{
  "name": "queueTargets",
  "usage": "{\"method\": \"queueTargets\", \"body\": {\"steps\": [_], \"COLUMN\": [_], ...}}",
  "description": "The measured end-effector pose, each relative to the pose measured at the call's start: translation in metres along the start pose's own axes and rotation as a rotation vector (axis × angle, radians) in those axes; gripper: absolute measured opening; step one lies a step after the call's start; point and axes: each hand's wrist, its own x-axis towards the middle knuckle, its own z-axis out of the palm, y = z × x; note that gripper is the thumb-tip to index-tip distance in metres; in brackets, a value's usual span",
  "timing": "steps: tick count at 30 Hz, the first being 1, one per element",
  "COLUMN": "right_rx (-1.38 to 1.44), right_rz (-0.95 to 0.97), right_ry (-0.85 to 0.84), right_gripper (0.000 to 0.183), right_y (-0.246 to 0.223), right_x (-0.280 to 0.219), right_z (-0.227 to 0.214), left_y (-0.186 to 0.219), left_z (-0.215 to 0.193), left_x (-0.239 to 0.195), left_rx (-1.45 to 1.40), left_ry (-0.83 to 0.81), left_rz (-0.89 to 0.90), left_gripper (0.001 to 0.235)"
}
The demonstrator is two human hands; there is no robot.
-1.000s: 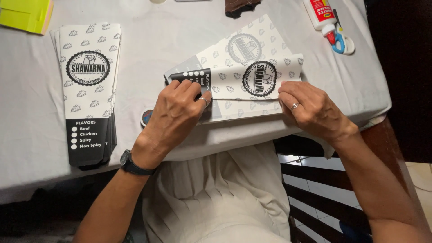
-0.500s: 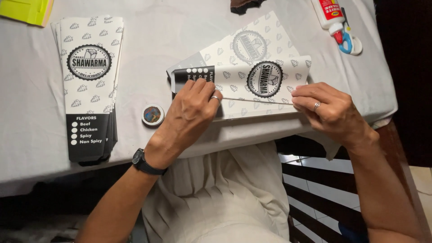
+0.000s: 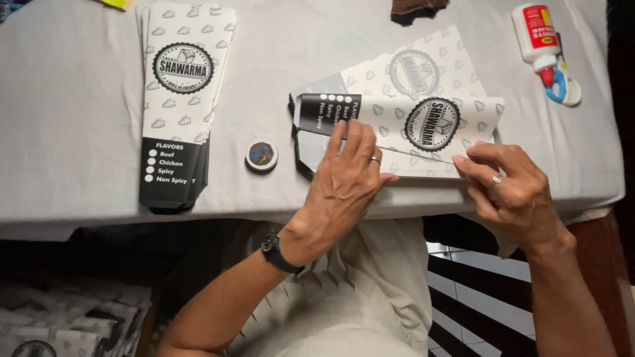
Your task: Folding and creasing paper templates to assemble shawarma bags
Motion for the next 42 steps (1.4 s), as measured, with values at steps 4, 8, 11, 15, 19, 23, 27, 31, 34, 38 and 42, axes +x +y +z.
{"method": "queueTargets", "body": {"steps": [4, 8, 11, 15, 19, 23, 27, 31, 34, 38, 42], "right_rx": [0.066, 0.059, 0.023, -0.11, 0.199, 0.247, 0.23, 0.505, 0.318, 0.228, 0.46], "right_rz": [0.037, 0.06, 0.071, 0.071, -0.078, -0.234, -0.348, -0.277, -0.194, -0.135, -0.155], "right_ry": [0.037, 0.07, 0.052, -0.017, 0.057, -0.089, -0.288, -0.087, -0.09, -0.24, -0.123], "right_gripper": [0.042, 0.031, 0.035, 0.018, 0.033, 0.03, 0.027, 0.02, 0.026, 0.035, 0.03], "right_y": [-0.006, -0.008, -0.003, -0.002, -0.042, -0.1, -0.138, -0.105, -0.063, -0.018, -0.009], "right_x": [-0.001, -0.006, -0.006, 0.028, 0.115, 0.18, 0.22, 0.212, 0.201, 0.167, 0.17], "right_z": [0.004, 0.008, 0.009, 0.006, 0.013, 0.071, 0.096, 0.058, 0.001, 0.025, 0.039], "left_y": [0.006, 0.01, 0.013, 0.015, 0.017, 0.042, 0.037, 0.052, 0.025, 0.012, 0.01], "left_z": [0.004, -0.003, -0.004, 0.007, 0.007, -0.023, 0.019, 0.057, 0.012, -0.008, -0.01], "left_x": [0.0, 0.0, -0.001, -0.005, -0.005, 0.104, 0.046, -0.05, -0.007, -0.003, -0.003], "left_rx": [0.039, 0.077, 0.004, -0.053, -0.207, 0.046, 0.016, -0.552, -0.132, -0.1, -0.107], "left_ry": [-0.054, -0.028, 0.001, -0.005, 0.022, -0.304, -0.489, -0.393, -0.22, -0.216, -0.257], "left_rz": [0.028, -0.008, -0.013, -0.022, -0.045, -0.639, -0.792, -0.101, -0.033, 0.0, 0.019], "left_gripper": [0.062, 0.073, 0.067, 0.083, 0.071, 0.039, 0.028, 0.045, 0.103, 0.081, 0.074]}}
